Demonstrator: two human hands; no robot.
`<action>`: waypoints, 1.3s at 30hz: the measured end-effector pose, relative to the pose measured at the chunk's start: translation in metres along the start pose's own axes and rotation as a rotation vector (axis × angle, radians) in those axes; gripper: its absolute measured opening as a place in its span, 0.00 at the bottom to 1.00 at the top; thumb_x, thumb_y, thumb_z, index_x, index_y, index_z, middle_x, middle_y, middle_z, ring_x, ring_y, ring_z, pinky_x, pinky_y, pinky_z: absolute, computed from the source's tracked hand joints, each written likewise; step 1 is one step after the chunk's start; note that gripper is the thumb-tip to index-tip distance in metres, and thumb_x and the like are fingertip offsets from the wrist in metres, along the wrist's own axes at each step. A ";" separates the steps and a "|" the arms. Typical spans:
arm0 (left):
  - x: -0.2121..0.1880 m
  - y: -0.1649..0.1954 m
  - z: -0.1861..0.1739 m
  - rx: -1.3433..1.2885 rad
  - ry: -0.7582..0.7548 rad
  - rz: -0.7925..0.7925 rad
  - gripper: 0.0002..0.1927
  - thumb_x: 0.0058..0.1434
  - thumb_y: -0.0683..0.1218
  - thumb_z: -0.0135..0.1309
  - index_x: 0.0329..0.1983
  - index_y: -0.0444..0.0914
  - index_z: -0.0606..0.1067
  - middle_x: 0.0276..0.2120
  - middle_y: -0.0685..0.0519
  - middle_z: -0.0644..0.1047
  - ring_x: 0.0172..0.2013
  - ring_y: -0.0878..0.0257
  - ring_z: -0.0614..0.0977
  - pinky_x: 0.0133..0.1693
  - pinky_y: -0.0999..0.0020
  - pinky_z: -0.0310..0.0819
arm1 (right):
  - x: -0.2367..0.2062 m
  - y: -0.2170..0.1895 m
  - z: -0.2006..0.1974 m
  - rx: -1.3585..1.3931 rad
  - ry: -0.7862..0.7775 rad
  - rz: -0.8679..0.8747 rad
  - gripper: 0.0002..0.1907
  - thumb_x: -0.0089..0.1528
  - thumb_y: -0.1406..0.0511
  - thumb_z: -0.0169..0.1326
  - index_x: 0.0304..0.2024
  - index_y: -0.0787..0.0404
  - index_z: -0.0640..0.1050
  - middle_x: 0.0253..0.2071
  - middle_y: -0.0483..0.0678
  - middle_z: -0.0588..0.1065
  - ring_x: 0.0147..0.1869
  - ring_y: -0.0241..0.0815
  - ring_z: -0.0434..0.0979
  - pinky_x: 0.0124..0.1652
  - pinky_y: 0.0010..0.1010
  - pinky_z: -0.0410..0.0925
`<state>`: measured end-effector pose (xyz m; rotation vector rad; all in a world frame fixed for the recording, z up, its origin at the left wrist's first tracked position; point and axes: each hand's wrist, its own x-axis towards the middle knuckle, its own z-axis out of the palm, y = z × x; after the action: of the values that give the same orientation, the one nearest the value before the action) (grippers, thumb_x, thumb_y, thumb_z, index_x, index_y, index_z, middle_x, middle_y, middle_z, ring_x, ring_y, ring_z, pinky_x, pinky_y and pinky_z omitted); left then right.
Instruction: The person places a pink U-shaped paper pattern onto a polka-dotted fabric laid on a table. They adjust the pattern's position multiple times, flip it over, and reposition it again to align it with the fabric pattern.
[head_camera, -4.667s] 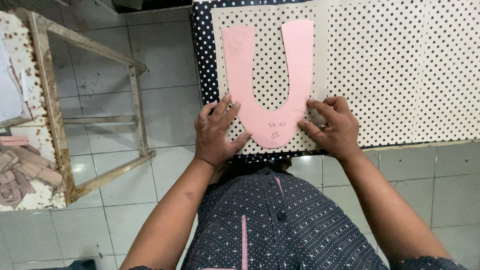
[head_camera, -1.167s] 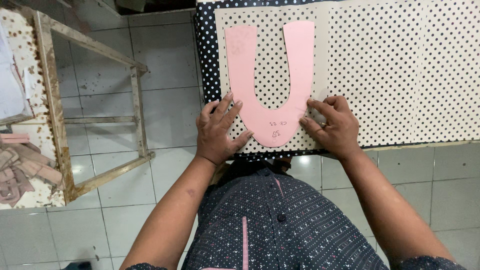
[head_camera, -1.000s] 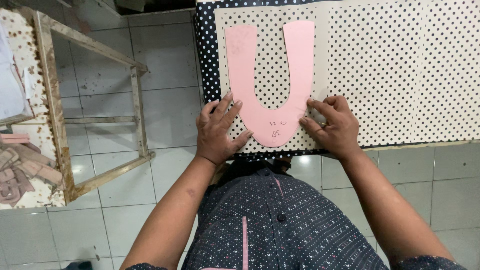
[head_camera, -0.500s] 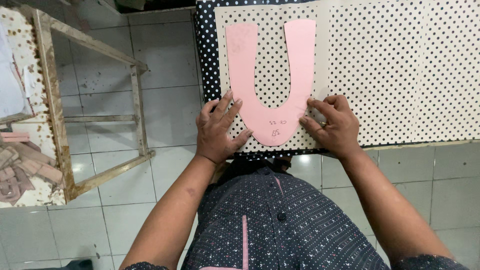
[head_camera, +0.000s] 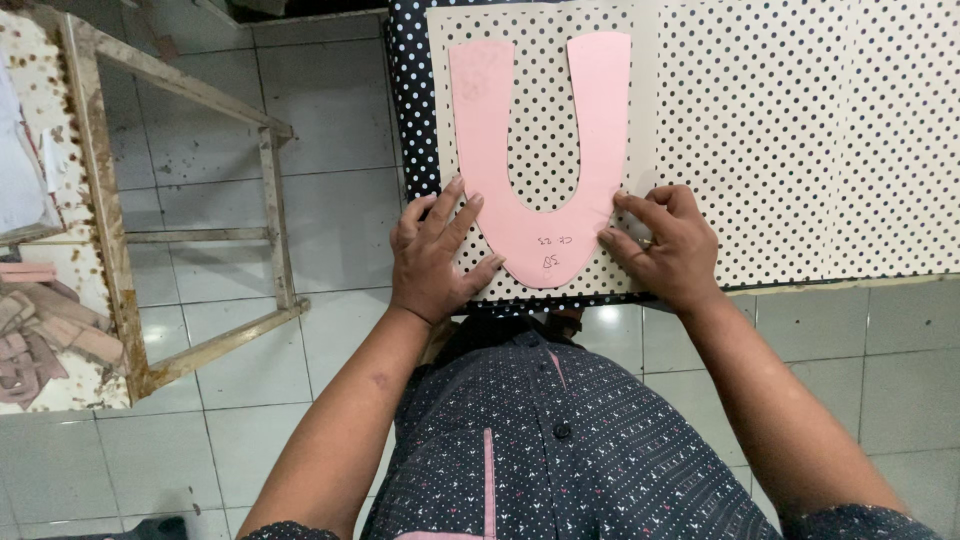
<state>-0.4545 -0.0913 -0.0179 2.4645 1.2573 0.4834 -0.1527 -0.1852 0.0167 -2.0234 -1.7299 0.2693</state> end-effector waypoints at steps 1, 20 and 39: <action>0.000 0.000 0.000 -0.002 0.000 -0.001 0.37 0.61 0.71 0.55 0.68 0.50 0.73 0.72 0.58 0.65 0.66 0.53 0.61 0.67 0.54 0.51 | 0.000 0.000 0.000 -0.004 0.000 -0.005 0.26 0.57 0.52 0.71 0.54 0.54 0.84 0.44 0.45 0.74 0.31 0.33 0.73 0.30 0.26 0.71; -0.003 0.003 -0.003 -0.019 -0.002 -0.007 0.37 0.59 0.69 0.57 0.68 0.49 0.73 0.72 0.58 0.64 0.66 0.53 0.61 0.67 0.53 0.53 | -0.005 -0.003 -0.001 0.038 0.017 0.015 0.25 0.56 0.53 0.71 0.54 0.53 0.84 0.44 0.45 0.74 0.31 0.36 0.75 0.32 0.29 0.71; 0.031 0.012 -0.014 0.084 -0.087 0.010 0.39 0.56 0.64 0.59 0.67 0.43 0.70 0.72 0.54 0.61 0.63 0.49 0.63 0.61 0.47 0.56 | 0.025 -0.001 0.000 -0.011 -0.150 0.125 0.28 0.58 0.50 0.65 0.60 0.46 0.80 0.46 0.46 0.73 0.36 0.41 0.77 0.36 0.35 0.72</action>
<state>-0.4357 -0.0705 0.0045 2.5328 1.2547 0.3286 -0.1490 -0.1611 0.0207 -2.1719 -1.6961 0.4641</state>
